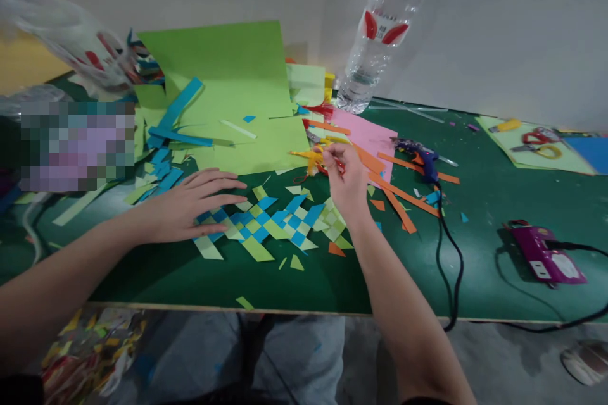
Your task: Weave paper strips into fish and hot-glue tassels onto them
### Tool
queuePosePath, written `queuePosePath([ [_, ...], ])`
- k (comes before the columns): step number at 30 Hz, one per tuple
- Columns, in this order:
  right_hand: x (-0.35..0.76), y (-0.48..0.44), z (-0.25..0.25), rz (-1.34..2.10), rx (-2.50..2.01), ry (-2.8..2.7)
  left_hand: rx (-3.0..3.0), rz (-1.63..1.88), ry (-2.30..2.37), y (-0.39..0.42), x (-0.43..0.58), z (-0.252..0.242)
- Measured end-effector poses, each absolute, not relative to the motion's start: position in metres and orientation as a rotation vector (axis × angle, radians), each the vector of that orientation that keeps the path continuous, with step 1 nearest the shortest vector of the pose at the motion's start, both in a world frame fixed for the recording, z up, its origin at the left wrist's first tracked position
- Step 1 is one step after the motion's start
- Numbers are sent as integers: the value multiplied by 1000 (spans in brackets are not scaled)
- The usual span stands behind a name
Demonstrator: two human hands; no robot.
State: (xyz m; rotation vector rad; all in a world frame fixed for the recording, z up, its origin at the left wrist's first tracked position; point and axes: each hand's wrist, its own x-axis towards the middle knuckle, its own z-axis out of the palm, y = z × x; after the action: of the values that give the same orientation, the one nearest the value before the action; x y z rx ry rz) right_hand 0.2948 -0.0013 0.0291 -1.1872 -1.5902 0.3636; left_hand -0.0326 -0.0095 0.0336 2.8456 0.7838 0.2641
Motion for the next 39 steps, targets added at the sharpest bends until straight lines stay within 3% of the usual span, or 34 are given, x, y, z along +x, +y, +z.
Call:
queuePosePath([
  [6, 293, -2, 35, 485, -1083, -2016, 2882, 323, 808, -9, -36, 32],
  [13, 335, 11, 33, 183, -1448, -1560, 2882, 367, 838, -6, -39, 28],
  [19, 338, 4, 34, -164, -1611, -1800, 2881, 377, 906, -3, -39, 26],
  [27, 304, -9, 30, 31, -1290, -2463, 2882, 390, 962, -2, -37, 29],
  [39, 300, -8, 31, 45, -1283, -2376, 2865, 398, 976, 0, -37, 29],
])
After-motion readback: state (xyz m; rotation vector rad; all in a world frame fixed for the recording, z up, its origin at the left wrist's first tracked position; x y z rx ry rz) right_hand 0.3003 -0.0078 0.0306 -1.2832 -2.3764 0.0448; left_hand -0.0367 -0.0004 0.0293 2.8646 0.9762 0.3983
